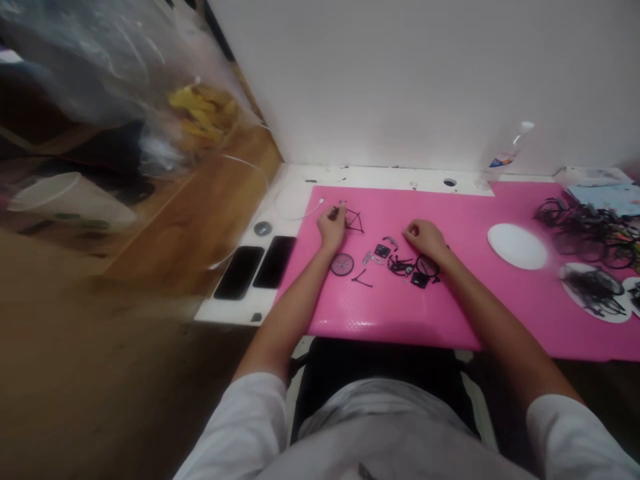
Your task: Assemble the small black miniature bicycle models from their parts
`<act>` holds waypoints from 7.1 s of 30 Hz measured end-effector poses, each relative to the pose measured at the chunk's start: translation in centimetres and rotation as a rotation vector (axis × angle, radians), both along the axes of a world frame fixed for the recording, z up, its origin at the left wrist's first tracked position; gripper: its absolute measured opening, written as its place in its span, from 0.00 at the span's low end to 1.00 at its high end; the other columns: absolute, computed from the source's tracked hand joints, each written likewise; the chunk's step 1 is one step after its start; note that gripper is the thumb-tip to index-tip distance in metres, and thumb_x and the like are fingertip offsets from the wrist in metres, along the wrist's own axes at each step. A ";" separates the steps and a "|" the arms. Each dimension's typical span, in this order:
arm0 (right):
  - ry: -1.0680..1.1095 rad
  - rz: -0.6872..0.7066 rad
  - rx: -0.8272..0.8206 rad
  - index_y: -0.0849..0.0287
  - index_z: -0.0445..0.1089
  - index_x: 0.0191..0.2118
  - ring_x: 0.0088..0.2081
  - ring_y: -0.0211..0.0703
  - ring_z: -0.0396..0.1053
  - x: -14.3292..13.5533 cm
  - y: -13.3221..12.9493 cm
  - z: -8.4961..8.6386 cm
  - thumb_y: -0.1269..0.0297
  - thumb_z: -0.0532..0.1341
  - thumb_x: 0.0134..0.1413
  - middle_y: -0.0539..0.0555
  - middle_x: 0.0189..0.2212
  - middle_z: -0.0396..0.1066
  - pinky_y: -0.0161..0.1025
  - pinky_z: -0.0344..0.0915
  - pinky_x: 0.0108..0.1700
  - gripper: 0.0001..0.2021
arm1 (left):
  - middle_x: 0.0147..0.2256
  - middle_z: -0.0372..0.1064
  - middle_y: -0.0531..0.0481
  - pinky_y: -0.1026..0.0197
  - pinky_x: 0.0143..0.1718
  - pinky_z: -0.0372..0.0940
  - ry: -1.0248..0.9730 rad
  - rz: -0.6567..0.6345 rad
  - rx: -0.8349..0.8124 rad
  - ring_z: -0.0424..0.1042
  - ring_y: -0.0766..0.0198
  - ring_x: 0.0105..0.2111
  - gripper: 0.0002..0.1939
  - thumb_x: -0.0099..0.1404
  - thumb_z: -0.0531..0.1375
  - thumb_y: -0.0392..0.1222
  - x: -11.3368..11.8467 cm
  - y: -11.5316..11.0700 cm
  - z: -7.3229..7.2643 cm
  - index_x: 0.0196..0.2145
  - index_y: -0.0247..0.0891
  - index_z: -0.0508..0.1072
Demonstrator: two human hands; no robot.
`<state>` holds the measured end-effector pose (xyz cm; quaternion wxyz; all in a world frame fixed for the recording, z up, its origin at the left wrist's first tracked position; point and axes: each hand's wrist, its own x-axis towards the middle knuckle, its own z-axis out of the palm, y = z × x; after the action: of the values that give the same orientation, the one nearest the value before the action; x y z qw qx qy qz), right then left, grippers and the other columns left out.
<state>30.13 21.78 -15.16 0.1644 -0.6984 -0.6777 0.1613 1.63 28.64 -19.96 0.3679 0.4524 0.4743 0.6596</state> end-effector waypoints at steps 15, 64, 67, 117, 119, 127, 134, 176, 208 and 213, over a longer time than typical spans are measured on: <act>-0.067 0.019 0.075 0.54 0.72 0.46 0.49 0.56 0.72 -0.8 -0.7 -2.5 0.54 0.60 0.76 0.59 0.45 0.80 0.44 0.56 0.38 0.10 | 0.22 0.73 0.52 0.63 0.27 0.67 0.085 -0.010 -0.075 0.71 0.66 0.22 0.24 0.70 0.70 0.61 -0.2 -2.3 1.1 0.29 0.39 0.76; -0.251 0.089 0.069 0.57 0.71 0.43 0.47 0.60 0.67 -1.0 -1.5 -1.4 0.51 0.52 0.78 0.66 0.45 0.74 0.46 0.59 0.39 0.18 | 0.28 0.74 0.52 0.63 0.34 0.67 0.094 -0.008 -0.029 0.72 0.66 0.28 0.20 0.72 0.69 0.60 0.7 -3.0 1.1 0.37 0.40 0.77; -0.303 0.090 0.073 0.58 0.73 0.43 0.48 0.63 0.67 -1.1 -1.7 -1.7 0.51 0.51 0.77 0.68 0.44 0.73 0.47 0.61 0.39 0.19 | 0.30 0.74 0.52 0.63 0.33 0.66 0.120 -0.015 -0.049 0.71 0.66 0.29 0.19 0.71 0.70 0.60 1.3 -3.1 0.9 0.39 0.40 0.78; -0.170 0.195 0.095 0.57 0.71 0.47 0.50 0.66 0.68 0.3 -0.4 -1.6 0.52 0.53 0.77 0.68 0.48 0.75 0.53 0.66 0.43 0.15 | 0.41 0.85 0.45 0.56 0.48 0.77 0.471 -0.038 0.144 0.83 0.56 0.42 0.24 0.78 0.61 0.62 0.1 -0.9 -0.2 0.48 0.39 0.86; -0.161 0.200 0.106 0.57 0.72 0.47 0.50 0.66 0.68 0.4 -0.3 -1.9 0.52 0.54 0.77 0.69 0.48 0.75 0.54 0.67 0.44 0.16 | 0.43 0.86 0.45 0.55 0.50 0.77 0.476 -0.051 0.145 0.84 0.55 0.44 0.24 0.78 0.62 0.62 0.2 -0.9 -0.2 0.49 0.39 0.86; -0.140 0.216 0.192 0.57 0.74 0.53 0.54 0.67 0.68 -0.2 -0.9 -1.7 0.58 0.50 0.78 0.68 0.52 0.74 0.54 0.68 0.44 0.16 | 0.50 0.86 0.42 0.54 0.52 0.78 0.502 -0.074 0.138 0.85 0.53 0.48 0.24 0.79 0.61 0.61 0.1 -1.2 0.1 0.55 0.40 0.85; -0.034 0.407 0.336 0.56 0.81 0.46 0.55 0.68 0.67 -0.7 -0.8 -1.5 0.46 0.64 0.71 0.65 0.48 0.72 0.67 0.68 0.60 0.18 | 0.61 0.81 0.40 0.40 0.69 0.72 0.556 -0.189 0.182 0.81 0.48 0.62 0.20 0.79 0.61 0.54 -0.5 -0.6 0.1 0.57 0.42 0.84; 0.015 0.373 0.304 0.53 0.83 0.48 0.61 0.67 0.65 -0.3 0.3 -3.4 0.49 0.63 0.72 0.65 0.53 0.71 0.71 0.61 0.68 0.16 | 0.66 0.76 0.37 0.28 0.74 0.57 0.958 -0.353 0.089 0.71 0.39 0.69 0.17 0.70 0.65 0.51 -0.7 -0.2 -1.6 0.52 0.43 0.85; -0.072 0.492 0.376 0.46 0.78 0.58 0.60 0.65 0.66 -3.1 -3.1 1.8 0.47 0.48 0.82 0.63 0.53 0.76 0.65 0.60 0.62 0.22 | 0.43 0.85 0.46 0.46 0.60 0.72 0.676 -0.530 0.251 0.80 0.54 0.48 0.10 0.76 0.68 0.52 2.5 -5.3 2.6 0.41 0.46 0.86; -0.071 0.483 0.376 0.47 0.76 0.62 0.62 0.67 0.66 -3.4 -3.1 1.7 0.49 0.51 0.81 0.65 0.57 0.75 0.67 0.60 0.64 0.20 | 0.42 0.84 0.46 0.51 0.51 0.74 0.635 -0.465 0.197 0.79 0.55 0.44 0.14 0.76 0.66 0.56 2.6 -5.0 2.0 0.46 0.46 0.87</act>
<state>26.76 18.73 -13.43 0.2239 -0.4796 -0.8474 0.0428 4.19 23.60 -17.96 0.2976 0.7617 0.3840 0.4287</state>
